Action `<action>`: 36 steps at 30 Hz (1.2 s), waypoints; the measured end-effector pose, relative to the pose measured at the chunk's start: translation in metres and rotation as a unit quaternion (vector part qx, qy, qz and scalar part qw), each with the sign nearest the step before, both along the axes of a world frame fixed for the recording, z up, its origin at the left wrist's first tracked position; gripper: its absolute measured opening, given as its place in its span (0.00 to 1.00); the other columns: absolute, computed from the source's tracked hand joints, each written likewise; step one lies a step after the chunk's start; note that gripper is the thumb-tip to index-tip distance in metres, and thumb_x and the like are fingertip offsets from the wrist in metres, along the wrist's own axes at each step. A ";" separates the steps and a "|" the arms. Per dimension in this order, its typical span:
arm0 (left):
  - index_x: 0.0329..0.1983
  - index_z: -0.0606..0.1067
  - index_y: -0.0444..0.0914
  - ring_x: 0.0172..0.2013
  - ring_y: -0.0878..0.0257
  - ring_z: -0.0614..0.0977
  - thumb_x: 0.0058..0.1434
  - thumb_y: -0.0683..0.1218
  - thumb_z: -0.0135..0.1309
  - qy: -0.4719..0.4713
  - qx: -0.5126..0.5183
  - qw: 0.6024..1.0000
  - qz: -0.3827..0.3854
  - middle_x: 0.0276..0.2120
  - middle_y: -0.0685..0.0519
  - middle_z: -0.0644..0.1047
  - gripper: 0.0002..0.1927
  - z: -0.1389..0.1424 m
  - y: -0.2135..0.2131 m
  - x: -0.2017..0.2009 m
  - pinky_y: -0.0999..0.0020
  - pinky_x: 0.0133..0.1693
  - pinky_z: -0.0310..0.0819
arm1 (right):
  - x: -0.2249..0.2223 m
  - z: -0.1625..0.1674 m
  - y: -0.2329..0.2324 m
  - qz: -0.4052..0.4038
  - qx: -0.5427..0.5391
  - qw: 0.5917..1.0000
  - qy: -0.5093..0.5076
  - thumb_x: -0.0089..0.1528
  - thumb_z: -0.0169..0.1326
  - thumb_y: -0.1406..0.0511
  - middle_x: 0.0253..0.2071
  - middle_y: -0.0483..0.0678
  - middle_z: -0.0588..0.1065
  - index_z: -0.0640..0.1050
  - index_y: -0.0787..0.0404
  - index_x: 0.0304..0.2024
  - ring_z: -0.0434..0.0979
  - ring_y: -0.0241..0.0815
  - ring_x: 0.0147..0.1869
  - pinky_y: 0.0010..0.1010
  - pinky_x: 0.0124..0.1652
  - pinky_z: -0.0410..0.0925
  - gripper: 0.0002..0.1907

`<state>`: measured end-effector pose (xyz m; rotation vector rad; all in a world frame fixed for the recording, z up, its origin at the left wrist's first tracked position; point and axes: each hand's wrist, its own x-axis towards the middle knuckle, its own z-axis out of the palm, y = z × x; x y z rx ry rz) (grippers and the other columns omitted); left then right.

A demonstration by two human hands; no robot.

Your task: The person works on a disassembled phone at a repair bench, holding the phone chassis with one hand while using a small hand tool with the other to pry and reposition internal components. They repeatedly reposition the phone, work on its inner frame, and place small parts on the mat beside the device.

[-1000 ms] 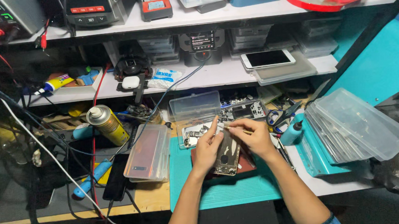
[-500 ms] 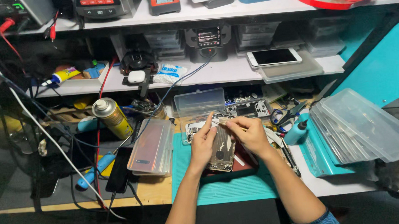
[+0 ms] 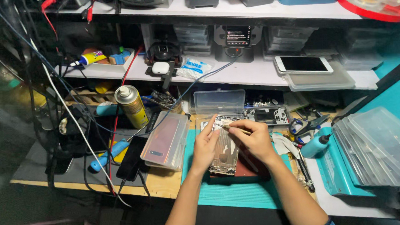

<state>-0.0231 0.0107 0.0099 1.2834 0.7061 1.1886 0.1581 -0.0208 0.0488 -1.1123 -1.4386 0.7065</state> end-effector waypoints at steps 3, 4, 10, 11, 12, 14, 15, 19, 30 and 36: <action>0.76 0.61 0.36 0.40 0.75 0.76 0.71 0.37 0.46 -0.043 0.001 0.999 -0.006 0.43 0.53 0.80 0.28 0.000 -0.003 -0.003 0.80 0.42 0.71 | -0.002 0.000 -0.001 -0.009 -0.054 0.998 0.006 0.60 0.63 0.67 0.30 0.47 0.82 0.84 0.67 0.42 0.77 0.29 0.31 0.22 0.31 0.69 0.10; 0.75 0.61 0.35 0.41 0.75 0.77 0.71 0.37 0.45 -0.048 -0.004 0.999 -0.001 0.45 0.53 0.80 0.28 0.000 -0.003 -0.005 0.80 0.43 0.72 | -0.004 -0.001 -0.001 -0.007 -0.058 0.998 0.013 0.60 0.63 0.67 0.30 0.46 0.82 0.84 0.67 0.42 0.76 0.28 0.30 0.21 0.29 0.68 0.10; 0.76 0.61 0.34 0.40 0.69 0.78 0.72 0.37 0.46 -0.057 -0.028 0.996 0.064 0.43 0.46 0.81 0.29 -0.002 0.003 -0.013 0.76 0.41 0.72 | 0.002 -0.006 -0.001 -0.003 -0.043 0.997 0.062 0.62 0.61 0.68 0.29 0.42 0.78 0.82 0.66 0.44 0.70 0.25 0.28 0.19 0.27 0.62 0.09; 0.76 0.60 0.34 0.41 0.67 0.80 0.71 0.36 0.45 -0.070 -0.044 0.993 0.081 0.44 0.45 0.81 0.29 -0.002 0.004 -0.015 0.75 0.43 0.73 | 0.006 -0.007 -0.001 -0.008 -0.058 0.995 0.076 0.63 0.61 0.68 0.27 0.42 0.76 0.82 0.66 0.44 0.69 0.26 0.27 0.19 0.26 0.61 0.09; 0.76 0.60 0.33 0.43 0.66 0.81 0.71 0.36 0.45 -0.084 -0.061 0.990 0.098 0.46 0.44 0.82 0.29 -0.001 0.005 -0.020 0.74 0.45 0.75 | 0.010 -0.008 -0.001 -0.014 -0.072 0.993 0.089 0.63 0.61 0.69 0.26 0.42 0.75 0.82 0.66 0.44 0.68 0.27 0.25 0.20 0.25 0.61 0.08; 0.76 0.54 0.35 0.47 0.64 0.82 0.68 0.34 0.45 -0.138 -0.098 0.982 0.083 0.51 0.43 0.80 0.33 0.002 0.005 -0.030 0.71 0.48 0.76 | 0.017 -0.009 0.003 -0.021 -0.079 0.987 0.142 0.64 0.60 0.70 0.28 0.43 0.75 0.81 0.67 0.46 0.70 0.29 0.28 0.20 0.28 0.63 0.09; 0.77 0.52 0.36 0.49 0.62 0.82 0.66 0.32 0.45 -0.164 -0.115 0.977 0.075 0.53 0.43 0.79 0.35 0.005 0.005 -0.035 0.70 0.50 0.76 | 0.022 -0.009 0.005 -0.024 -0.082 0.982 0.169 0.64 0.60 0.71 0.29 0.43 0.75 0.81 0.67 0.47 0.71 0.29 0.29 0.20 0.29 0.64 0.09; 0.78 0.51 0.36 0.53 0.59 0.80 0.62 0.29 0.43 -0.199 -0.100 0.973 0.055 0.58 0.42 0.75 0.40 0.012 0.004 -0.050 0.66 0.53 0.76 | 0.034 -0.007 0.013 0.012 -0.135 0.958 0.253 0.62 0.57 0.73 0.37 0.48 0.79 0.79 0.68 0.54 0.78 0.33 0.35 0.21 0.33 0.70 0.17; 0.78 0.49 0.37 0.55 0.60 0.79 0.62 0.31 0.47 -0.220 -0.155 0.963 0.032 0.59 0.45 0.75 0.41 0.002 0.002 -0.054 0.66 0.54 0.76 | 0.003 -0.003 0.027 -0.047 -0.019 0.993 0.105 0.68 0.55 0.70 0.42 0.49 0.81 0.80 0.69 0.50 0.81 0.35 0.43 0.26 0.43 0.74 0.10; 0.73 0.60 0.31 0.48 0.61 0.80 0.64 0.35 0.51 -0.216 -0.182 0.959 0.019 0.52 0.46 0.78 0.32 -0.002 -0.001 -0.052 0.68 0.49 0.76 | -0.020 0.009 0.030 -0.062 0.019 0.997 -0.029 0.69 0.52 0.68 0.36 0.48 0.77 0.77 0.67 0.43 0.81 0.35 0.36 0.28 0.37 0.72 0.07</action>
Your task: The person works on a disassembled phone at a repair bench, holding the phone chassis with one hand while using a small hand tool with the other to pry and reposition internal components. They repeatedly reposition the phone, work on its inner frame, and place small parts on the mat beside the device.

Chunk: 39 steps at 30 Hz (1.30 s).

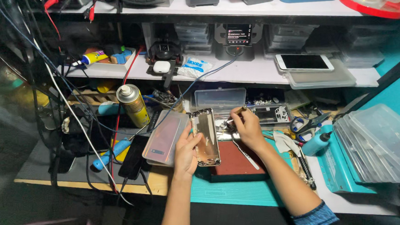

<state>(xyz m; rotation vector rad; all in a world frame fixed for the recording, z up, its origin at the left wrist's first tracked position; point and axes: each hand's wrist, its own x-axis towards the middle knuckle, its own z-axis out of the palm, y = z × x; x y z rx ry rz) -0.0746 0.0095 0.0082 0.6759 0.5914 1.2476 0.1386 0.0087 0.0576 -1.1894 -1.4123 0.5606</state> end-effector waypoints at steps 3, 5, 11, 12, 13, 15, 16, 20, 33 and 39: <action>0.67 0.66 0.29 0.49 0.64 0.81 0.65 0.35 0.51 0.016 -0.004 1.000 0.012 0.52 0.47 0.79 0.26 0.001 -0.002 0.003 0.71 0.51 0.75 | -0.006 0.006 0.002 -0.007 -0.010 0.999 -0.051 0.69 0.49 0.66 0.33 0.53 0.76 0.73 0.67 0.40 0.82 0.43 0.35 0.32 0.35 0.72 0.08; 0.65 0.68 0.29 0.49 0.63 0.81 0.65 0.36 0.51 0.019 -0.006 1.000 0.011 0.51 0.47 0.79 0.24 0.002 -0.003 0.003 0.70 0.50 0.75 | -0.008 0.008 0.005 -0.019 0.040 0.992 -0.120 0.69 0.48 0.66 0.32 0.56 0.76 0.72 0.66 0.39 0.80 0.52 0.36 0.39 0.37 0.70 0.08; 0.64 0.69 0.30 0.49 0.62 0.81 0.66 0.37 0.50 0.011 -0.021 1.000 -0.001 0.51 0.47 0.79 0.22 0.000 -0.002 0.005 0.68 0.50 0.75 | -0.007 0.003 0.006 -0.012 -0.046 0.989 -0.142 0.70 0.46 0.63 0.31 0.58 0.78 0.69 0.64 0.44 0.79 0.61 0.37 0.46 0.36 0.70 0.09; 0.63 0.69 0.29 0.49 0.62 0.81 0.66 0.37 0.50 0.003 -0.027 1.000 -0.004 0.51 0.47 0.79 0.22 0.000 -0.002 0.006 0.68 0.50 0.75 | -0.008 0.002 0.007 -0.015 -0.054 0.987 -0.150 0.71 0.46 0.63 0.31 0.59 0.78 0.69 0.64 0.45 0.79 0.62 0.38 0.46 0.36 0.69 0.09; 0.63 0.70 0.30 0.49 0.62 0.81 0.66 0.37 0.50 -0.004 -0.027 1.000 -0.005 0.51 0.47 0.79 0.22 0.000 -0.002 0.007 0.68 0.50 0.75 | -0.008 0.001 0.007 -0.015 -0.048 0.988 -0.149 0.70 0.47 0.63 0.32 0.59 0.78 0.69 0.64 0.44 0.79 0.62 0.38 0.46 0.36 0.69 0.09; 0.63 0.70 0.30 0.49 0.62 0.82 0.66 0.38 0.49 -0.019 -0.028 0.999 -0.008 0.50 0.46 0.79 0.21 0.000 -0.001 0.010 0.69 0.51 0.76 | -0.006 0.001 0.007 -0.014 -0.035 0.988 -0.148 0.70 0.49 0.63 0.34 0.61 0.79 0.70 0.66 0.44 0.78 0.63 0.39 0.45 0.36 0.69 0.11; 0.63 0.70 0.30 0.49 0.63 0.81 0.66 0.38 0.50 -0.020 -0.024 0.999 -0.011 0.50 0.47 0.80 0.21 0.000 -0.001 0.010 0.69 0.51 0.76 | -0.005 0.001 0.007 -0.014 -0.043 0.990 -0.133 0.69 0.51 0.63 0.33 0.60 0.79 0.72 0.65 0.43 0.79 0.60 0.37 0.43 0.36 0.70 0.10; 0.64 0.71 0.31 0.47 0.65 0.81 0.66 0.37 0.51 0.009 0.001 1.000 0.005 0.50 0.48 0.80 0.22 0.001 0.001 0.015 0.72 0.50 0.75 | 0.007 0.006 -0.004 -0.036 0.033 0.992 -0.112 0.64 0.58 0.65 0.33 0.56 0.76 0.80 0.65 0.40 0.79 0.48 0.34 0.34 0.34 0.70 0.08; 0.61 0.71 0.28 0.43 0.65 0.83 0.66 0.38 0.53 0.095 0.016 0.994 0.041 0.46 0.46 0.82 0.20 0.003 0.000 0.031 0.73 0.45 0.77 | 0.014 0.042 -0.051 0.062 0.032 0.996 0.048 0.60 0.62 0.72 0.36 0.45 0.81 0.81 0.67 0.41 0.79 0.29 0.38 0.21 0.38 0.73 0.07; 0.59 0.74 0.26 0.43 0.66 0.82 0.67 0.39 0.53 0.135 0.094 0.983 0.076 0.46 0.46 0.82 0.18 0.002 -0.001 0.041 0.74 0.46 0.76 | 0.005 0.036 -0.050 0.030 0.083 0.977 -0.195 0.58 0.63 0.67 0.30 0.50 0.78 0.81 0.64 0.38 0.78 0.41 0.27 0.29 0.29 0.69 0.08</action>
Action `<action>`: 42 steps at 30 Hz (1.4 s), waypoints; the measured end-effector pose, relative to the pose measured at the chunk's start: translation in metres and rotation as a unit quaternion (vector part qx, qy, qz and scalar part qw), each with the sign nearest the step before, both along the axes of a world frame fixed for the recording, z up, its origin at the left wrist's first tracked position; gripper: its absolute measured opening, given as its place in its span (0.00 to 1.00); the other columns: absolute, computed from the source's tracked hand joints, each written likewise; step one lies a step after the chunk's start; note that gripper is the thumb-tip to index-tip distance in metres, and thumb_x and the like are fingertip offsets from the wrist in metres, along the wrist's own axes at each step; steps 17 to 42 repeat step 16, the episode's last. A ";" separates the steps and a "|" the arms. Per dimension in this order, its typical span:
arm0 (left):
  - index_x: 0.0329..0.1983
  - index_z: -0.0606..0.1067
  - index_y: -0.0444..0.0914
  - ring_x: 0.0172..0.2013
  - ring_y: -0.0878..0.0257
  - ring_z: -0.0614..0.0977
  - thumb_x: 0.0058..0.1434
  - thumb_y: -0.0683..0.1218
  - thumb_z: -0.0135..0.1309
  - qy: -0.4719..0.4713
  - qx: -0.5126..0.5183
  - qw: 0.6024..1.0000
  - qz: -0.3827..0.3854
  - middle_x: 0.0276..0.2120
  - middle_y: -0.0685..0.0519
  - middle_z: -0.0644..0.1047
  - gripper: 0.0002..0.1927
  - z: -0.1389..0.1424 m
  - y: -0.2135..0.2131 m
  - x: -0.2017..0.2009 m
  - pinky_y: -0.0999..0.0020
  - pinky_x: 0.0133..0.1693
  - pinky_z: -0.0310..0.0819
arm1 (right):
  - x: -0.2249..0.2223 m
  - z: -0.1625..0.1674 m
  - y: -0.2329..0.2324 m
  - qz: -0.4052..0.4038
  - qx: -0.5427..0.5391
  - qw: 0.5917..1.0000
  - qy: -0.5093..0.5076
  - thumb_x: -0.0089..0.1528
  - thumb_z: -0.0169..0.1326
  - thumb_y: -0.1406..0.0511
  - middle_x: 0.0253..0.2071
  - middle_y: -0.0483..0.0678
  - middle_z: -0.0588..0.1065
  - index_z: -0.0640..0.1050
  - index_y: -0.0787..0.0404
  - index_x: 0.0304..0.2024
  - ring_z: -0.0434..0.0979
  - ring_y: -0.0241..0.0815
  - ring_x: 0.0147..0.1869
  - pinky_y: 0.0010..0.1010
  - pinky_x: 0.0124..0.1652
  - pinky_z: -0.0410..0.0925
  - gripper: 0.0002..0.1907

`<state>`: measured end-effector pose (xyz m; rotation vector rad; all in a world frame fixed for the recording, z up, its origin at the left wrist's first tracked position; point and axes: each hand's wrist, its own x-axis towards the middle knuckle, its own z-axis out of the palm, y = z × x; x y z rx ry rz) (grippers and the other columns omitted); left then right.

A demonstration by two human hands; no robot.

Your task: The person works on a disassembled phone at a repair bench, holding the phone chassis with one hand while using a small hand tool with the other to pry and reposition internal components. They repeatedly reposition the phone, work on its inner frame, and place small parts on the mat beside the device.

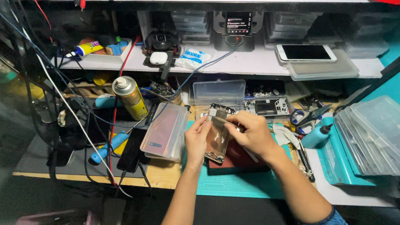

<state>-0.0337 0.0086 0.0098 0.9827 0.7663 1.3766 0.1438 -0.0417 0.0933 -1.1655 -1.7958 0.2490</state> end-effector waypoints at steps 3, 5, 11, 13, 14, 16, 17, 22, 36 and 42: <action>0.58 0.75 0.26 0.44 0.67 0.82 0.68 0.39 0.53 0.027 0.023 0.999 0.014 0.46 0.47 0.82 0.17 -0.001 -0.001 0.004 0.74 0.47 0.76 | -0.006 -0.006 -0.002 -0.011 0.064 0.997 -0.044 0.58 0.62 0.67 0.30 0.52 0.75 0.80 0.64 0.37 0.78 0.51 0.34 0.36 0.34 0.70 0.07; 0.58 0.75 0.26 0.44 0.67 0.82 0.68 0.39 0.53 0.032 0.024 0.999 0.013 0.45 0.47 0.82 0.17 -0.001 -0.001 0.006 0.74 0.46 0.76 | -0.007 -0.008 -0.003 -0.020 0.069 0.996 -0.058 0.57 0.62 0.67 0.30 0.53 0.75 0.79 0.64 0.36 0.78 0.53 0.34 0.39 0.33 0.70 0.08; 0.58 0.75 0.27 0.44 0.67 0.82 0.68 0.39 0.54 0.029 0.028 0.999 0.012 0.45 0.47 0.82 0.17 0.002 -0.002 0.008 0.75 0.46 0.77 | -0.006 -0.012 -0.003 -0.039 0.083 0.993 -0.071 0.57 0.62 0.67 0.31 0.53 0.75 0.78 0.64 0.35 0.78 0.54 0.34 0.40 0.33 0.69 0.07; 0.58 0.75 0.27 0.43 0.67 0.82 0.67 0.40 0.54 0.038 0.027 0.999 0.016 0.45 0.47 0.82 0.17 0.004 -0.002 0.009 0.75 0.46 0.77 | -0.006 -0.011 -0.004 -0.042 0.082 0.993 -0.069 0.58 0.62 0.67 0.31 0.53 0.75 0.78 0.64 0.35 0.78 0.53 0.34 0.40 0.33 0.70 0.07; 0.58 0.75 0.27 0.43 0.67 0.82 0.68 0.40 0.55 0.045 0.027 0.998 0.018 0.45 0.47 0.82 0.17 0.004 -0.003 0.008 0.75 0.45 0.77 | -0.007 -0.011 -0.004 -0.041 0.079 0.994 -0.066 0.58 0.62 0.67 0.31 0.53 0.75 0.78 0.64 0.35 0.78 0.53 0.34 0.40 0.33 0.70 0.07; 0.58 0.76 0.28 0.43 0.66 0.82 0.68 0.40 0.54 0.052 0.024 0.998 0.018 0.45 0.47 0.82 0.17 0.005 -0.004 0.009 0.74 0.45 0.77 | -0.012 -0.020 -0.055 -0.040 0.077 0.994 -0.062 0.58 0.62 0.67 0.31 0.53 0.75 0.78 0.64 0.35 0.78 0.52 0.33 0.39 0.33 0.70 0.07; 0.58 0.76 0.28 0.43 0.66 0.82 0.68 0.40 0.54 0.052 0.024 0.998 0.018 0.45 0.47 0.82 0.17 0.005 -0.004 0.009 0.74 0.45 0.77 | -0.012 -0.020 -0.055 -0.040 0.077 0.994 -0.062 0.58 0.62 0.67 0.31 0.53 0.75 0.78 0.64 0.35 0.78 0.52 0.33 0.39 0.33 0.70 0.07; 0.58 0.76 0.28 0.43 0.66 0.82 0.68 0.40 0.54 0.052 0.024 0.998 0.018 0.45 0.47 0.82 0.17 0.005 -0.004 0.009 0.74 0.45 0.77 | -0.012 -0.020 -0.055 -0.040 0.077 0.994 -0.062 0.58 0.62 0.67 0.31 0.53 0.75 0.78 0.64 0.35 0.78 0.52 0.33 0.39 0.33 0.70 0.07; 0.58 0.76 0.28 0.43 0.66 0.82 0.68 0.40 0.54 0.052 0.024 0.998 0.018 0.45 0.47 0.82 0.17 0.005 -0.004 0.009 0.74 0.45 0.77 | -0.012 -0.020 -0.055 -0.040 0.077 0.994 -0.062 0.58 0.62 0.67 0.31 0.53 0.75 0.78 0.64 0.35 0.78 0.52 0.33 0.39 0.33 0.70 0.07; 0.58 0.76 0.28 0.43 0.66 0.82 0.68 0.40 0.54 0.052 0.024 0.998 0.018 0.45 0.47 0.82 0.17 0.005 -0.004 0.009 0.74 0.45 0.77 | -0.012 -0.020 -0.055 -0.040 0.077 0.994 -0.062 0.58 0.62 0.67 0.31 0.53 0.75 0.78 0.64 0.35 0.78 0.52 0.33 0.39 0.33 0.70 0.07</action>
